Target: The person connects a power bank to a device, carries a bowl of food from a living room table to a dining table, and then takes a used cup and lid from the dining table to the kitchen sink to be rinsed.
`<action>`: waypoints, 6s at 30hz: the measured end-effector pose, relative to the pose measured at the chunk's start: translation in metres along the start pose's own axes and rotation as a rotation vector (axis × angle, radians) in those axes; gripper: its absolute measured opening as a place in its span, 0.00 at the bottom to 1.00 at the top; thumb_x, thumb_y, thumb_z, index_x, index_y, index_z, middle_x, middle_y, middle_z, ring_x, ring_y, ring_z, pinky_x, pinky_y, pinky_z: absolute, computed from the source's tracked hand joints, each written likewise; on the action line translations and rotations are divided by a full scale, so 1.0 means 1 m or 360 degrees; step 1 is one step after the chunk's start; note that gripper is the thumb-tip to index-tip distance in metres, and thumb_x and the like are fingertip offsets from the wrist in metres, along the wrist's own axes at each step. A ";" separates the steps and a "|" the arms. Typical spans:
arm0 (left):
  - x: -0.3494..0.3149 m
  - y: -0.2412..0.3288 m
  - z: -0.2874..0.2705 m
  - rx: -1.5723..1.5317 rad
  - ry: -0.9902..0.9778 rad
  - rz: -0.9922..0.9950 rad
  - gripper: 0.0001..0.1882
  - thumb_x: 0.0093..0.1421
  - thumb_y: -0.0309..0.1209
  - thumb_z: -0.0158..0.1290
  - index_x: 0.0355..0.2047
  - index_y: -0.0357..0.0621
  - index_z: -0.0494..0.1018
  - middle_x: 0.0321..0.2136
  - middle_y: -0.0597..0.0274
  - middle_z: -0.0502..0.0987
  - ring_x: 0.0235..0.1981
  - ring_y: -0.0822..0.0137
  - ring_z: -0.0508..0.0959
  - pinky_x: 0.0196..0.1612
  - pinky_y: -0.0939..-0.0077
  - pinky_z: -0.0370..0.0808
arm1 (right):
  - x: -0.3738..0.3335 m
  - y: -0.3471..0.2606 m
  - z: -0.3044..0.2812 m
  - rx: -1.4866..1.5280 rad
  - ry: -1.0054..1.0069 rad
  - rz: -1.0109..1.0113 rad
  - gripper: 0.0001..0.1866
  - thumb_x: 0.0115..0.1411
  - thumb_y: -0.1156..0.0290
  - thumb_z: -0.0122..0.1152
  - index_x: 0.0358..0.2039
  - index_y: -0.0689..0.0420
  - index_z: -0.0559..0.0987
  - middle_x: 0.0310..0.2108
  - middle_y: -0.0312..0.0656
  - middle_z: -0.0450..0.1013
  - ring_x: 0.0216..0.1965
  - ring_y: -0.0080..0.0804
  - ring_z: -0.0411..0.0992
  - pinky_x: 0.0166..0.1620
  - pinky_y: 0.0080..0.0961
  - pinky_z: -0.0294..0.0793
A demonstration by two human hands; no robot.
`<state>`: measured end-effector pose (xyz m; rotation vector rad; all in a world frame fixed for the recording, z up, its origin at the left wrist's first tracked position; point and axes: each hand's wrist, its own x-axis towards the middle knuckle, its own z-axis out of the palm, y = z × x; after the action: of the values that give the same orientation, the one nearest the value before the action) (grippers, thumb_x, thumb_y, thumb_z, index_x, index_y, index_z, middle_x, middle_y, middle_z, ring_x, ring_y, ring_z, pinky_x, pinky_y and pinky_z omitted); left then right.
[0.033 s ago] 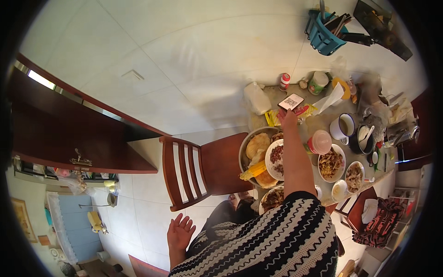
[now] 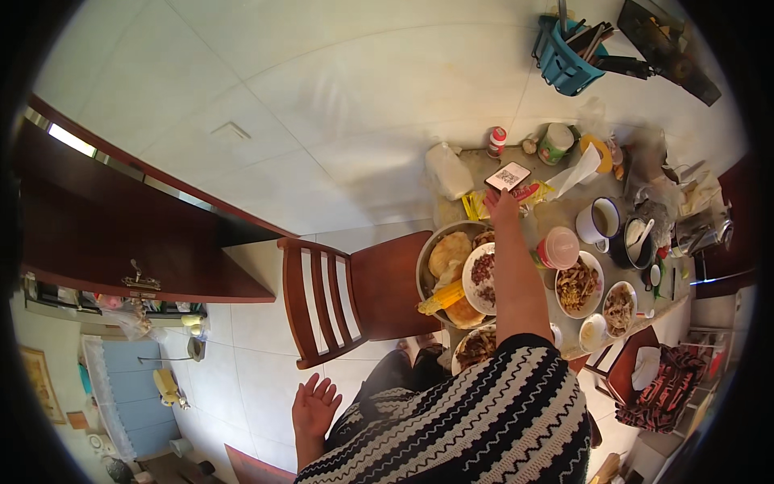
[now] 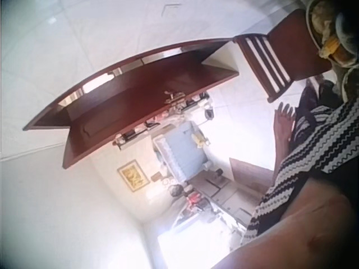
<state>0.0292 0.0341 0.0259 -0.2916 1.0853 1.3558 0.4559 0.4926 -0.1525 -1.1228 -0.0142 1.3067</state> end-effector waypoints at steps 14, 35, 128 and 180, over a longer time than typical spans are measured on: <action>-0.031 -0.004 -0.018 0.0041 0.0050 0.0148 0.21 0.64 0.46 0.40 0.50 0.46 0.66 0.41 0.56 0.74 0.43 0.57 0.73 0.48 0.53 0.68 | -0.034 -0.009 -0.006 -0.0116 -0.0219 0.0147 0.10 0.60 0.67 0.52 0.39 0.58 0.69 0.36 0.44 0.72 0.37 0.36 0.73 0.44 0.38 0.74; -0.232 -0.014 -0.217 0.1031 0.0021 0.0733 0.07 0.55 0.19 0.50 0.33 0.34 0.75 0.42 0.53 0.74 0.47 0.64 0.73 0.52 0.73 0.67 | -0.590 0.204 -0.040 -0.2664 -0.2988 0.0415 0.17 0.58 0.61 0.54 0.44 0.58 0.73 0.39 0.43 0.74 0.42 0.34 0.72 0.47 0.30 0.69; -0.188 0.397 -0.466 0.1471 0.0670 0.0344 0.18 0.62 0.35 0.48 0.48 0.38 0.69 0.33 0.63 0.79 0.36 0.72 0.76 0.40 0.78 0.72 | -0.695 0.686 0.569 -0.1469 -0.2091 -0.1560 0.41 0.52 0.66 0.60 0.61 0.65 0.50 0.58 0.58 0.54 0.60 0.47 0.56 0.59 0.35 0.56; 0.510 0.835 -0.392 0.0132 0.1280 -0.0062 0.22 0.60 0.50 0.44 0.43 0.48 0.72 0.30 0.61 0.77 0.32 0.64 0.77 0.33 0.67 0.72 | -0.191 0.887 1.014 -0.2120 -0.1646 0.0593 0.19 0.58 0.69 0.52 0.48 0.64 0.69 0.40 0.47 0.73 0.36 0.30 0.74 0.38 0.25 0.74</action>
<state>-0.9607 0.2922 -0.2267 -0.8359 1.7766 1.1667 -0.8531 0.8597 -0.1057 -1.3582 -1.7102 2.1565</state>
